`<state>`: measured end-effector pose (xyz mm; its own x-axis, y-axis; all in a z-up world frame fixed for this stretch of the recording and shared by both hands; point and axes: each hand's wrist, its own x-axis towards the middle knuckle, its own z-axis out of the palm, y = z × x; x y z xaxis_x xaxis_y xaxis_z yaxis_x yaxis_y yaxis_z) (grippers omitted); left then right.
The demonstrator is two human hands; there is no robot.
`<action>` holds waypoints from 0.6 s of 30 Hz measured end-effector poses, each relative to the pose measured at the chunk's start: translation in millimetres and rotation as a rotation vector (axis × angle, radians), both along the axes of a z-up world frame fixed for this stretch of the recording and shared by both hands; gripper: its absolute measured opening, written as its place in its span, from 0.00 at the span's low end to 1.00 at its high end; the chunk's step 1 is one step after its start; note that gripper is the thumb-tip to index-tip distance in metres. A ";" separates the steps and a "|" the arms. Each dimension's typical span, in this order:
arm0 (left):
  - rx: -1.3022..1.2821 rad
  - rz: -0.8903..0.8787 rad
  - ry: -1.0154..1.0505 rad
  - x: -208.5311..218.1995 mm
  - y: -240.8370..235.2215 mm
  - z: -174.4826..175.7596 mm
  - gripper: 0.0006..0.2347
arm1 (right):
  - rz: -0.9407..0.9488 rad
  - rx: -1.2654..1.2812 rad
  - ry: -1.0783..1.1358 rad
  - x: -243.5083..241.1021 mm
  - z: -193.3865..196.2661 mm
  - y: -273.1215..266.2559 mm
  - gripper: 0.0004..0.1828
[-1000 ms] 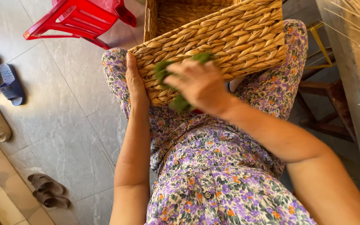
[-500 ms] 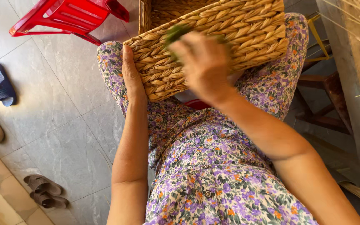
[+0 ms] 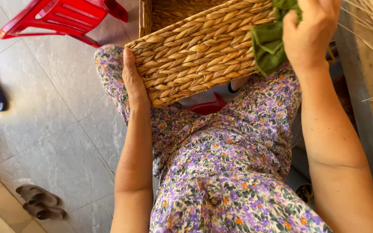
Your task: The person wipes the interior and exterior surfaces of a rectangular woven basket using a green cloth. They rotate the basket to reach different sides and continue wiping until the basket is set aside.
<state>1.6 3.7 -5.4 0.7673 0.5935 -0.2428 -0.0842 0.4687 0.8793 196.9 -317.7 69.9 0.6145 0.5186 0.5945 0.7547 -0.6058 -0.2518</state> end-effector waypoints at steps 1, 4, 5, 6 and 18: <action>0.016 0.008 0.018 0.8 0.3 -1.1 0.28 | 0.004 0.010 -0.011 -7.4 -2.9 -9.6 0.24; 0.052 0.020 0.028 2.4 0.1 -7.3 0.28 | 0.012 -0.032 -0.054 -34.3 -21.9 8.1 0.25; 0.062 0.021 0.029 0.5 0.6 -8.9 0.28 | -0.041 -0.096 -0.086 -42.1 -25.0 23.5 0.24; 0.046 0.026 0.047 -1.0 1.7 -9.8 0.27 | 0.018 -0.097 -0.051 -55.2 -24.2 38.0 0.23; -0.240 -0.031 -0.088 -3.2 4.6 -7.3 0.25 | 0.485 -0.117 -0.027 -150.5 -9.4 119.6 0.19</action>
<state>-1.7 8.3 -12.8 0.8086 0.5029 -0.3055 -0.1380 0.6668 0.7323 46.4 -198.1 60.6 0.2708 0.8052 0.5275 0.9620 -0.2062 -0.1792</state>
